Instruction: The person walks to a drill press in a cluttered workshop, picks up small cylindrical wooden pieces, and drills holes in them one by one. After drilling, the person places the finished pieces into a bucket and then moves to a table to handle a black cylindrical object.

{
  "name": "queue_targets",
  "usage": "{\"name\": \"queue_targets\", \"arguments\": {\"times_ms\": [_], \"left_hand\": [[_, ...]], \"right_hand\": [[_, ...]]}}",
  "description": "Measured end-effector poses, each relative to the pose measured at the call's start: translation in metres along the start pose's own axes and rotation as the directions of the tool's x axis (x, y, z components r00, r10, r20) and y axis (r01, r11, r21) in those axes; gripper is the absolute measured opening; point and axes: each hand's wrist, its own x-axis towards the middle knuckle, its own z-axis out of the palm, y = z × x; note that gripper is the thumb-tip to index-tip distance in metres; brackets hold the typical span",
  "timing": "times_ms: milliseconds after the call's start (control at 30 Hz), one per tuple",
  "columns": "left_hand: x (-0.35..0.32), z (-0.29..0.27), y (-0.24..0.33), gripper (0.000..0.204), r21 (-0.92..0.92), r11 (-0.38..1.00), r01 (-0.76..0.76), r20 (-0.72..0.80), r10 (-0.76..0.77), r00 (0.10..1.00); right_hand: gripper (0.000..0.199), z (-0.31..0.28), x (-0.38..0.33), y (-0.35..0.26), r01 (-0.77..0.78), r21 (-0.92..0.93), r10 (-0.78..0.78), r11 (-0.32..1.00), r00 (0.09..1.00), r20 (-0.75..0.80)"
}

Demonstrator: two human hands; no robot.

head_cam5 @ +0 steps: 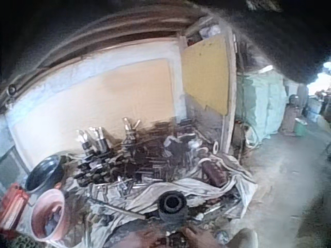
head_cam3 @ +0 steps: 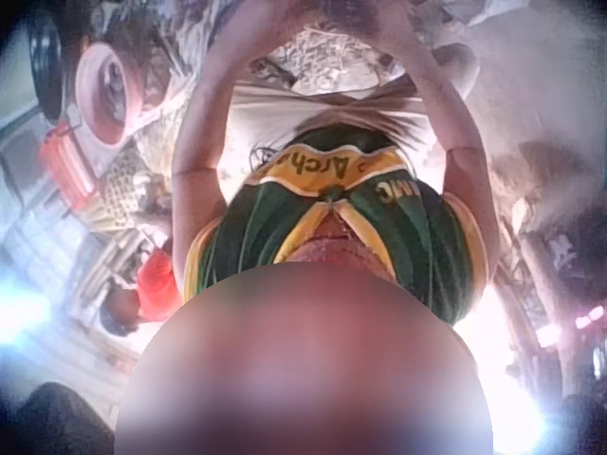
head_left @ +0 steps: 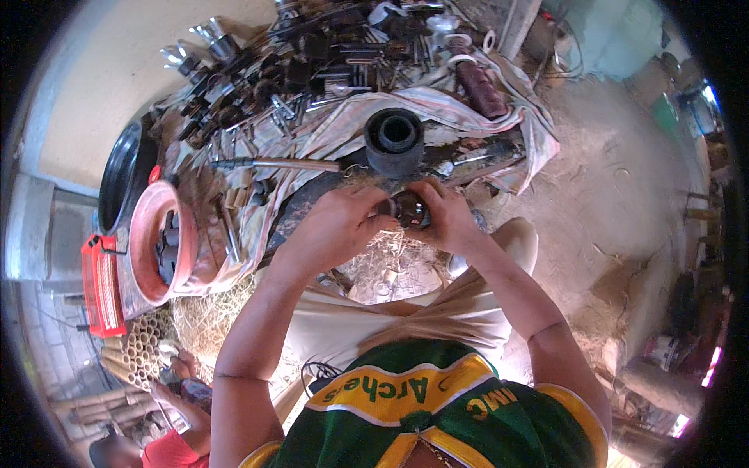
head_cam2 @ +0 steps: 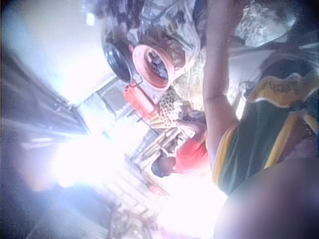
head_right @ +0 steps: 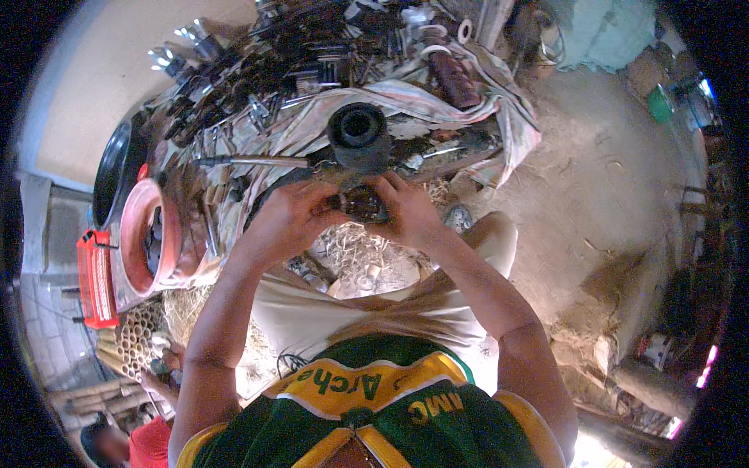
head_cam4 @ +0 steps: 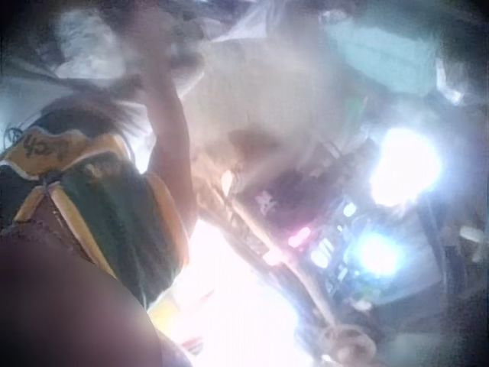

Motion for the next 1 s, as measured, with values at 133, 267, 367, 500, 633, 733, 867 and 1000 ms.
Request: {"name": "queue_targets", "arguments": {"times_ms": [133,267,367,500,633,733,867,1000], "left_hand": [[-0.005,0.008,0.004,0.025,-0.228,0.896,0.382,0.069,-0.377,0.924],[-0.008,0.009,0.005,0.030,-0.250,0.937,0.245,0.003,-0.253,0.968],[-0.007,0.004,0.008,0.033,0.086,0.991,-0.103,-0.137,0.114,0.984],[-0.002,-0.006,0.017,0.027,-0.046,0.997,-0.059,-0.105,0.054,0.993],[0.000,-0.006,0.026,0.028,-0.183,0.976,0.118,-0.018,-0.123,0.992],[0.005,-0.002,0.025,0.036,-0.035,0.989,-0.141,-0.067,0.139,0.988],[0.012,-0.002,0.022,0.040,0.177,0.905,-0.387,-0.081,0.406,0.910],[0.011,-0.007,0.027,0.038,0.001,0.989,-0.145,-0.081,0.145,0.986]], "right_hand": [[0.071,0.001,-0.002,-0.002,0.065,-0.154,-0.069,0.986,0.997,-0.024],[0.072,-0.002,0.000,0.000,0.070,-0.111,-0.071,0.991,0.997,-0.006],[0.071,-0.008,0.002,0.000,0.079,-0.021,-0.079,0.997,0.997,0.003],[0.072,-0.017,0.005,-0.006,0.060,0.035,-0.060,0.998,0.998,-0.014],[0.073,-0.030,0.008,-0.010,0.041,0.003,-0.041,0.999,0.999,0.019],[0.072,-0.043,0.009,-0.007,0.049,0.054,-0.054,0.997,0.994,0.095],[0.076,-0.057,0.011,-0.004,0.107,-0.004,-0.106,0.994,0.988,0.114],[0.079,-0.066,0.011,-0.005,0.071,-0.008,-0.070,0.997,0.992,0.101]]}}
